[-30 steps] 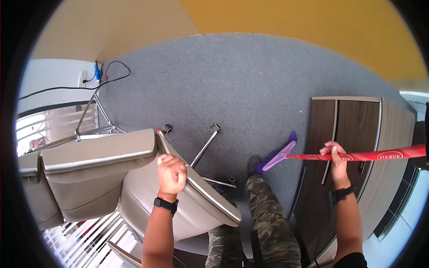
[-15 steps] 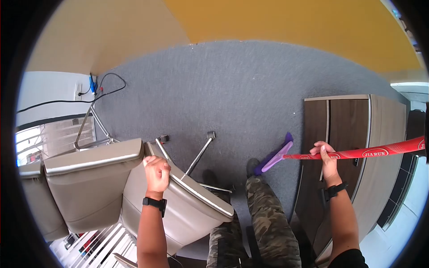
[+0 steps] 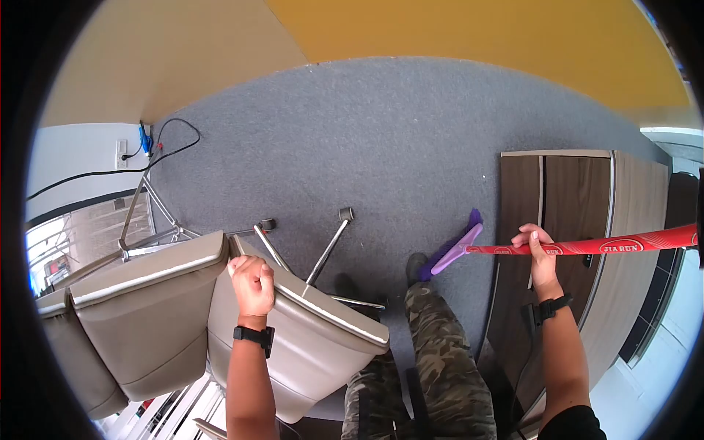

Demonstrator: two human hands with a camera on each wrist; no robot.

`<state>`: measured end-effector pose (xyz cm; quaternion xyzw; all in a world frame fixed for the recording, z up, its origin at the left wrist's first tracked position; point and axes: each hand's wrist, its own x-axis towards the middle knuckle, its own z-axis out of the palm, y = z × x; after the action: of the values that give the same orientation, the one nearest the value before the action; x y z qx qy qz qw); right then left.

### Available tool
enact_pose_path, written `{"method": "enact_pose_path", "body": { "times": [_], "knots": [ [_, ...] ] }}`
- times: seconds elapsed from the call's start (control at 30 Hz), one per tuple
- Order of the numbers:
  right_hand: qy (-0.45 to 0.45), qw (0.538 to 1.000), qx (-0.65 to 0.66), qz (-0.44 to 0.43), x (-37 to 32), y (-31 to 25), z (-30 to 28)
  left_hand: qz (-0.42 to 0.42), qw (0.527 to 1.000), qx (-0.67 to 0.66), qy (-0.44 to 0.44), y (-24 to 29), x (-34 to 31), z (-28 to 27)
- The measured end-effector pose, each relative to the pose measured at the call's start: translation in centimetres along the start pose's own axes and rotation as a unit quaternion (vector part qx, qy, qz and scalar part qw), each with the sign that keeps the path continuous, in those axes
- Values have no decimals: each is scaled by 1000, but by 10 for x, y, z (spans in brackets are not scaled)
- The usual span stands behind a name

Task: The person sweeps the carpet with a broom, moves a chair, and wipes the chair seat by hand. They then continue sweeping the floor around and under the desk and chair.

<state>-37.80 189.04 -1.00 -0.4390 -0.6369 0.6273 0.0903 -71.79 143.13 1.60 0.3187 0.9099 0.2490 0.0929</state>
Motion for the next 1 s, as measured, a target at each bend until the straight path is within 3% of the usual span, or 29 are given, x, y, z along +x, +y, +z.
{"method": "enact_pose_path", "body": {
  "times": [0.53,0.77,0.83,1.0],
  "knots": [
    [-74,996,-44,20,-2,-16,0,5,1000,-7,10,45,-4,22],
    [-44,999,-21,23,-5,-7,-9,17,1000,5,-5,67,-5,36],
    [17,995,22,94,-9,-22,0,27,1000,5,-9,74,-6,39],
    [26,997,18,74,-7,-25,5,78,996,-17,-36,97,-5,52]
  ]
}}
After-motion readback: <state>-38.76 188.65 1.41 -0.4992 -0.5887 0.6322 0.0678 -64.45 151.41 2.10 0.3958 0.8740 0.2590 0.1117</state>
